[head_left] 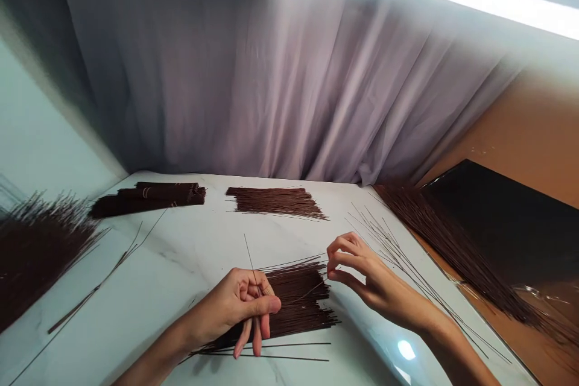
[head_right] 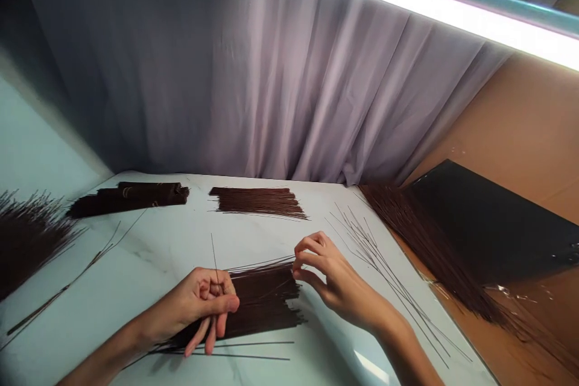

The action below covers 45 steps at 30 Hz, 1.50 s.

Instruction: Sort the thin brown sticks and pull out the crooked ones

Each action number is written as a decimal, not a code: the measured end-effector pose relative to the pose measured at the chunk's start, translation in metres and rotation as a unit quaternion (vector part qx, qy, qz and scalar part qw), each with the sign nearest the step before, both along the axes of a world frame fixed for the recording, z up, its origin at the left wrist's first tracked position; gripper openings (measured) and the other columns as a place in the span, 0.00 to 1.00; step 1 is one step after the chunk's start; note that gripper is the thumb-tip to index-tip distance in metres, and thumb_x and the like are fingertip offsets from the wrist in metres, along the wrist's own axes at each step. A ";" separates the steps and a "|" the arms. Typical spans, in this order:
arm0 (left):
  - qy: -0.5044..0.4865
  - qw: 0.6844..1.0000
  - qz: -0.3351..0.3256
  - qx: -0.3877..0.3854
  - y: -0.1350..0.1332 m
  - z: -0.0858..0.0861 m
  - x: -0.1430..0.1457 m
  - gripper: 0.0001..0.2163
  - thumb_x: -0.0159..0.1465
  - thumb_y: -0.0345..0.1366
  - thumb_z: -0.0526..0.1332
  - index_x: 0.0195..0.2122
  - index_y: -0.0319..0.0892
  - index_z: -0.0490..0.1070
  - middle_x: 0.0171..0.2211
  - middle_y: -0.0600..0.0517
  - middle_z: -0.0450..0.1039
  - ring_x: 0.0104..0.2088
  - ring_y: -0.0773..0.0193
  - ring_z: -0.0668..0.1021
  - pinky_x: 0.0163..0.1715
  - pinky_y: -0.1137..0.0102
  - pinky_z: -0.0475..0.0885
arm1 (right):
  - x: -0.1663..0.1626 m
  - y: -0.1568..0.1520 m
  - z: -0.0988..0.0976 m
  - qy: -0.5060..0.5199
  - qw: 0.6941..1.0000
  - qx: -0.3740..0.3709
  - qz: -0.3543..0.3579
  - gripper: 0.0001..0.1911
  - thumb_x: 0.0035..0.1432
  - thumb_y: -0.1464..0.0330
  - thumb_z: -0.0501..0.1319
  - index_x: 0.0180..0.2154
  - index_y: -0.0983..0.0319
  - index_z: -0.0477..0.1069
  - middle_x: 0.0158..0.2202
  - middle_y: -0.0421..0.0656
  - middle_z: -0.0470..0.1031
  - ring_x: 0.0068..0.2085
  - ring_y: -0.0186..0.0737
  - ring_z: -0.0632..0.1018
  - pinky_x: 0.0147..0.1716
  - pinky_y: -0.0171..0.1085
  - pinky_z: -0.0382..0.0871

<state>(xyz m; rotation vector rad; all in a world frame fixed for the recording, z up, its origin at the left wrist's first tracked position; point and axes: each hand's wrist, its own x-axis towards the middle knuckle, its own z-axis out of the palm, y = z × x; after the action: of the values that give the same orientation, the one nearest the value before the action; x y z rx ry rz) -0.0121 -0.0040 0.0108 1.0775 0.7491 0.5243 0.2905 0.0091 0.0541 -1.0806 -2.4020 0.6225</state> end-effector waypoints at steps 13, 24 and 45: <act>0.031 0.997 0.046 0.057 -0.008 -0.004 0.011 0.15 0.64 0.47 0.68 0.37 0.39 0.73 0.23 0.52 0.79 0.19 0.64 0.81 0.11 0.78 0.70 | -0.101 -0.007 0.016 -0.161 0.912 0.371 0.067 0.19 0.68 0.71 0.60 0.59 0.60 0.69 0.52 0.48 0.72 0.45 0.45 0.71 0.47 0.43 0.70; 0.053 0.988 0.117 0.083 0.015 -0.015 0.000 0.19 0.61 0.51 0.69 0.30 0.39 0.70 0.21 0.52 0.78 0.14 0.68 0.78 0.08 0.81 0.64 | -0.080 0.008 -0.034 -0.134 0.896 0.419 -0.064 0.09 0.65 0.77 0.57 0.41 0.62 0.75 0.44 0.46 0.76 0.52 0.48 0.70 0.58 0.46 0.58; 0.075 0.983 0.131 0.109 0.004 -0.009 0.012 0.18 0.63 0.50 0.68 0.30 0.39 0.70 0.21 0.52 0.78 0.17 0.68 0.78 0.13 0.80 0.63 | -0.078 -0.044 -0.056 0.439 0.807 -0.162 -0.360 0.21 0.66 0.47 0.57 0.35 0.59 0.66 0.24 0.34 0.61 0.22 0.32 0.63 0.21 0.32 0.62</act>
<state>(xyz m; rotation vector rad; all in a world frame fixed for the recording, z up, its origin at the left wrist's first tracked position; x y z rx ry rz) -0.0003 -0.0003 0.0017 1.2398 0.9899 0.7693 0.2126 -0.0344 -0.0021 -1.3199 -1.0039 0.9744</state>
